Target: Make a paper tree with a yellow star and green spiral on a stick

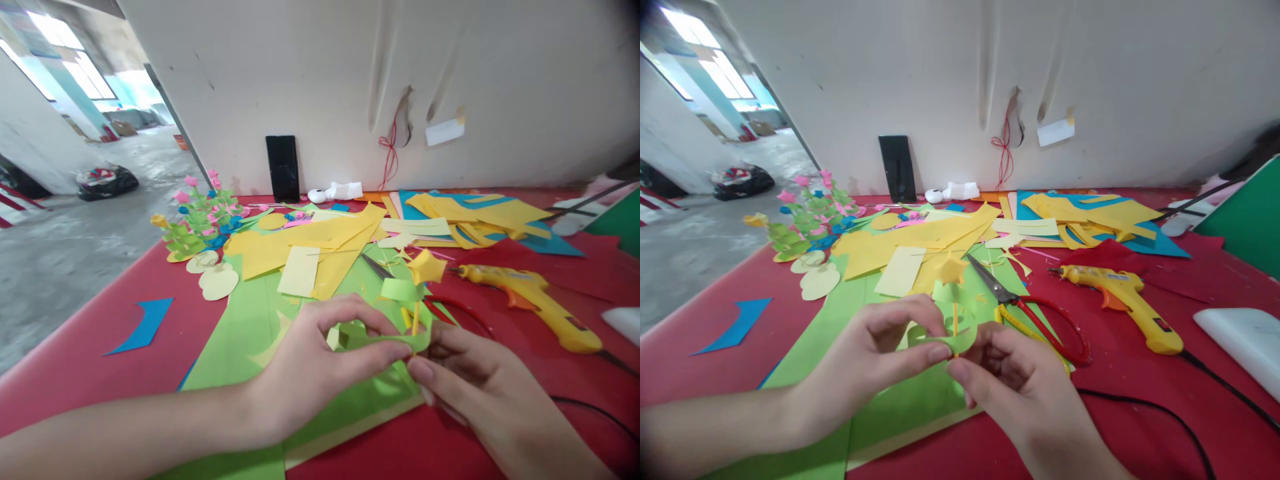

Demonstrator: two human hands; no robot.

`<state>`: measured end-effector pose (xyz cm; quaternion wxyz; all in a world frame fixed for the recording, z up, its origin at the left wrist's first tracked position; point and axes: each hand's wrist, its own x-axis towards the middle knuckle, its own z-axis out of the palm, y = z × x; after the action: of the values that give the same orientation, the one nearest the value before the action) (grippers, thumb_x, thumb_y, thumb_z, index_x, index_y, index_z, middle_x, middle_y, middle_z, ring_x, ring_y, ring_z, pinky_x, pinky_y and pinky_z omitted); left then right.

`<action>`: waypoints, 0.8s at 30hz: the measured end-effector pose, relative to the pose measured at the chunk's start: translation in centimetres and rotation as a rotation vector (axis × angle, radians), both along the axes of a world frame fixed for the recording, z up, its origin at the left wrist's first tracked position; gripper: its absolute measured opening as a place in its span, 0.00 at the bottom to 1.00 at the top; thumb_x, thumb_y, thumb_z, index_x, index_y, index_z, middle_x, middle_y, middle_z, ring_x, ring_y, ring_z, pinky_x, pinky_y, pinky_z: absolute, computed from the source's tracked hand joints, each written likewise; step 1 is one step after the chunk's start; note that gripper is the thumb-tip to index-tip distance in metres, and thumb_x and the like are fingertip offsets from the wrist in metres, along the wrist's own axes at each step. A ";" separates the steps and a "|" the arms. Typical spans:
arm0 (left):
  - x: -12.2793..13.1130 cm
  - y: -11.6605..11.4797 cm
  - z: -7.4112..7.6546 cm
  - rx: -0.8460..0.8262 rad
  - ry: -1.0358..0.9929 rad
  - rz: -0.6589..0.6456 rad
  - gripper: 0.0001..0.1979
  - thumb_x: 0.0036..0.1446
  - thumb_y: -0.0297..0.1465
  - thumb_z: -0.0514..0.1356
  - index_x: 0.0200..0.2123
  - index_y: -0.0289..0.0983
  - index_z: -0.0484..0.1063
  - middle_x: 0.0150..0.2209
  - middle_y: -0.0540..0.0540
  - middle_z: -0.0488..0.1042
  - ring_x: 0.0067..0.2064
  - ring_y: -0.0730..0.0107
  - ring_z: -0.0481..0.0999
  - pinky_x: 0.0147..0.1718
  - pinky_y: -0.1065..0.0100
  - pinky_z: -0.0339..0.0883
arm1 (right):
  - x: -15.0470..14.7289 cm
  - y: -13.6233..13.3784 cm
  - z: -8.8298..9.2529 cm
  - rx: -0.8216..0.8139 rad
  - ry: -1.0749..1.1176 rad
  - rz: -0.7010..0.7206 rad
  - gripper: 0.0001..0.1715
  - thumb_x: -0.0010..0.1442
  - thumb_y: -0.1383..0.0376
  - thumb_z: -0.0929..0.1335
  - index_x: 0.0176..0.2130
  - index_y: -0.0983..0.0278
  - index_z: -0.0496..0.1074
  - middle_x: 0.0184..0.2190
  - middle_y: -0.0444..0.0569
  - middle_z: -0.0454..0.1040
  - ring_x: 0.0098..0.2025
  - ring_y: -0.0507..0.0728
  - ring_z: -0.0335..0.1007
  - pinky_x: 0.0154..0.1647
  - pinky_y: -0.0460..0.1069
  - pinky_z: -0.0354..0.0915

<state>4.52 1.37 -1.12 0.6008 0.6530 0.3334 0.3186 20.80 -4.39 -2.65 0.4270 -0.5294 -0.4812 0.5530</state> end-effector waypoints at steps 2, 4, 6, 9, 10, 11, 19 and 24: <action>-0.1 0.1 0.0 -0.023 -0.029 0.020 0.05 0.49 0.33 0.64 0.26 0.39 0.73 0.28 0.55 0.72 0.33 0.77 0.69 0.34 0.74 0.60 | -0.2 -0.1 0.3 -0.019 -0.010 -0.030 0.12 0.50 0.57 0.71 0.26 0.62 0.69 0.15 0.38 0.58 0.16 0.44 0.50 0.12 0.40 0.47; -0.1 0.1 -0.1 -0.052 -0.052 0.058 0.04 0.48 0.33 0.65 0.26 0.40 0.73 0.29 0.55 0.73 0.32 0.78 0.69 0.33 0.75 0.61 | -0.5 -0.2 0.8 -0.060 -0.015 -0.066 0.11 0.50 0.58 0.71 0.26 0.62 0.70 0.16 0.38 0.60 0.17 0.45 0.53 0.15 0.40 0.52; -0.1 0.0 -0.1 -0.070 -0.067 0.087 0.04 0.47 0.33 0.65 0.26 0.40 0.74 0.29 0.55 0.74 0.32 0.78 0.70 0.32 0.76 0.61 | -0.7 -0.4 1.1 -0.089 -0.010 -0.085 0.09 0.50 0.60 0.71 0.26 0.62 0.70 0.17 0.38 0.61 0.19 0.45 0.55 0.17 0.39 0.55; 0.0 -0.1 0.0 -0.083 -0.089 0.092 0.02 0.47 0.31 0.66 0.26 0.40 0.76 0.29 0.55 0.74 0.32 0.79 0.70 0.33 0.77 0.62 | -0.7 -0.5 1.3 -0.094 -0.016 -0.077 0.08 0.49 0.61 0.71 0.26 0.62 0.70 0.17 0.38 0.63 0.19 0.45 0.57 0.18 0.40 0.57; 0.1 -0.1 0.0 -0.089 -0.094 0.089 0.02 0.47 0.31 0.66 0.26 0.40 0.76 0.29 0.55 0.74 0.32 0.79 0.70 0.33 0.77 0.62 | -0.7 -0.5 1.3 -0.092 -0.024 -0.073 0.09 0.49 0.61 0.71 0.26 0.62 0.70 0.17 0.39 0.63 0.19 0.45 0.57 0.18 0.40 0.58; 0.1 -0.2 0.0 -0.095 -0.097 0.082 0.02 0.47 0.31 0.66 0.25 0.40 0.76 0.29 0.55 0.73 0.32 0.79 0.70 0.33 0.77 0.62 | -0.6 -0.5 1.3 -0.092 -0.034 -0.067 0.09 0.49 0.60 0.71 0.27 0.62 0.70 0.17 0.39 0.64 0.19 0.46 0.58 0.18 0.41 0.58; 0.0 -0.3 0.0 -0.084 -0.076 0.071 0.02 0.48 0.31 0.65 0.24 0.42 0.76 0.27 0.55 0.72 0.33 0.78 0.70 0.35 0.76 0.62 | -0.7 -0.3 1.3 -0.073 -0.093 -0.057 0.08 0.49 0.60 0.71 0.27 0.62 0.71 0.18 0.40 0.67 0.20 0.47 0.63 0.20 0.41 0.63; -0.2 0.0 0.4 -0.041 -0.099 0.141 0.03 0.48 0.31 0.65 0.24 0.42 0.74 0.26 0.57 0.71 0.31 0.79 0.69 0.34 0.77 0.61 | -0.1 -0.2 0.5 0.138 -0.191 -0.109 0.10 0.49 0.56 0.71 0.31 0.58 0.71 0.22 0.42 0.71 0.24 0.50 0.68 0.21 0.41 0.66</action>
<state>4.30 1.35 -0.74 0.6058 0.5988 0.3550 0.3854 20.73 -4.56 -2.17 0.4440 -0.5744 -0.5271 0.4417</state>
